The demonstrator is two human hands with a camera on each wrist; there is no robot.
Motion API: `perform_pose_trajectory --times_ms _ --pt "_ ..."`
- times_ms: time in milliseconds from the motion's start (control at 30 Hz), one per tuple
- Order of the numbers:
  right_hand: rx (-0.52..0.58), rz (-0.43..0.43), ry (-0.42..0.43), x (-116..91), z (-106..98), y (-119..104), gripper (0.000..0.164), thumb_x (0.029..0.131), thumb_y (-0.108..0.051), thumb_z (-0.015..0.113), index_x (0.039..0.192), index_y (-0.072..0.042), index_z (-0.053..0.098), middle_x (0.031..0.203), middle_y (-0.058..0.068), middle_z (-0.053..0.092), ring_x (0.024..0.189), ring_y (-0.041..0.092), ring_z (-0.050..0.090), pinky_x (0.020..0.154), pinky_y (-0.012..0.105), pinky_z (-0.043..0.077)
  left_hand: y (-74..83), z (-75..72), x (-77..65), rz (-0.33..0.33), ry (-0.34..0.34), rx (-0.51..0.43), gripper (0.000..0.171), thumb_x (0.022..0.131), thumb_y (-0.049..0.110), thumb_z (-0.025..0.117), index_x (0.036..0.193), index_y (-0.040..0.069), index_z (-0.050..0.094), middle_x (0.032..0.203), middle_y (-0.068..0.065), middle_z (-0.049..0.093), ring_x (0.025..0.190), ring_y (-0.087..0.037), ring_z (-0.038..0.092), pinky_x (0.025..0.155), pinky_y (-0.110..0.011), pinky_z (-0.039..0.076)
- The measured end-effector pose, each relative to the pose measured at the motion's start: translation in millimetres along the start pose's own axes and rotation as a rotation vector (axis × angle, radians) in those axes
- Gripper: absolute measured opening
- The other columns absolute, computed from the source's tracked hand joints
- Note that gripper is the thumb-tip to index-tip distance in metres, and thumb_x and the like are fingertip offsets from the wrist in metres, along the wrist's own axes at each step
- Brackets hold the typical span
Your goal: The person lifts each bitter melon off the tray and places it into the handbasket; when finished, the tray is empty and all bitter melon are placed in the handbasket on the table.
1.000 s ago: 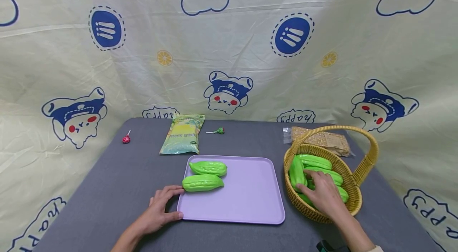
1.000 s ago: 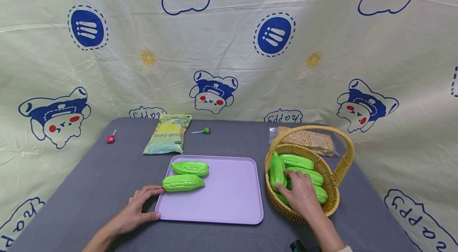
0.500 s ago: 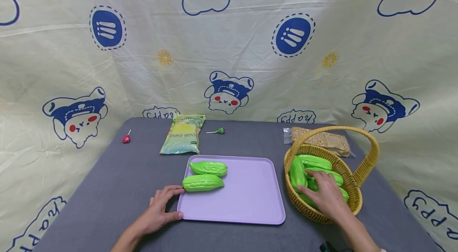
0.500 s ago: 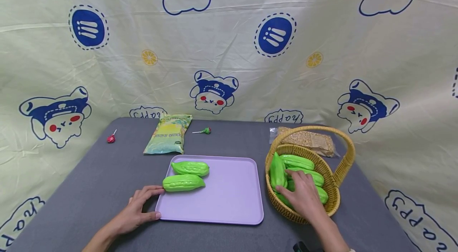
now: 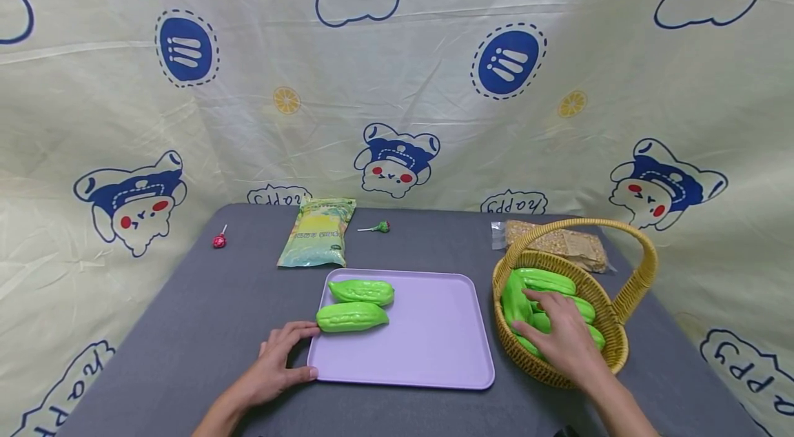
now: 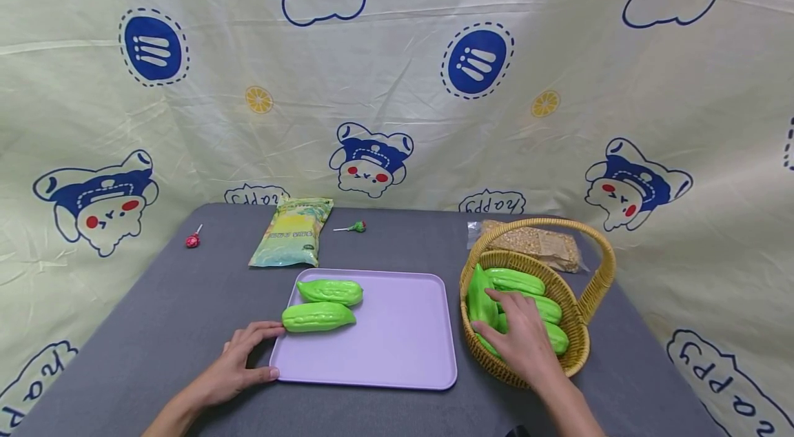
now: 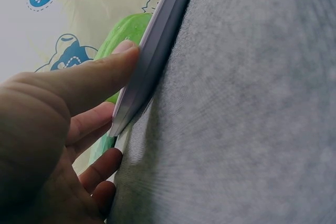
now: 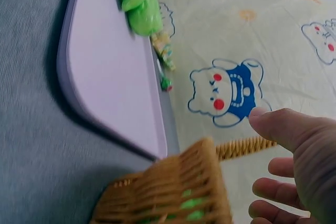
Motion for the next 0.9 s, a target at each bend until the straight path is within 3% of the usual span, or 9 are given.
perform_pose_trajectory --times_ms 300,600,900 --pt "0.054 -0.138 0.102 2 1 -35 0.051 0.071 -0.020 0.081 0.115 -0.003 0.062 0.107 0.012 0.063 0.099 0.026 0.053 0.079 0.045 0.041 -0.3 0.3 -0.1 0.012 0.011 0.002 0.058 0.076 0.037 0.075 0.126 0.017 0.055 0.136 -0.001 0.046 0.116 -0.023 0.034 0.081 -0.035 0.021" --pt "0.102 -0.204 0.086 6 20 -63 0.054 0.068 -0.019 0.083 0.117 -0.006 0.062 0.110 0.009 0.062 0.105 0.024 0.052 0.084 0.042 0.040 0.4 -0.3 -0.5 0.027 0.023 0.000 0.058 0.075 0.037 0.075 0.126 0.016 0.055 0.135 -0.001 0.047 0.114 -0.022 0.035 0.080 -0.034 0.021" --pt "0.118 -0.357 0.071 8 51 -96 0.055 0.067 -0.027 0.083 0.115 -0.008 0.063 0.107 0.001 0.061 0.097 0.014 0.051 0.079 0.030 0.041 -0.3 -0.2 -0.3 0.013 0.012 -0.002 0.058 0.076 0.037 0.075 0.126 0.016 0.055 0.136 -0.001 0.046 0.116 -0.023 0.034 0.080 -0.034 0.021"
Point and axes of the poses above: each hand's wrist, its own x-axis towards the middle knuckle, its own z-axis out of the palm, y = z × x, the point moved 7 cm from there along x, towards the middle knuckle
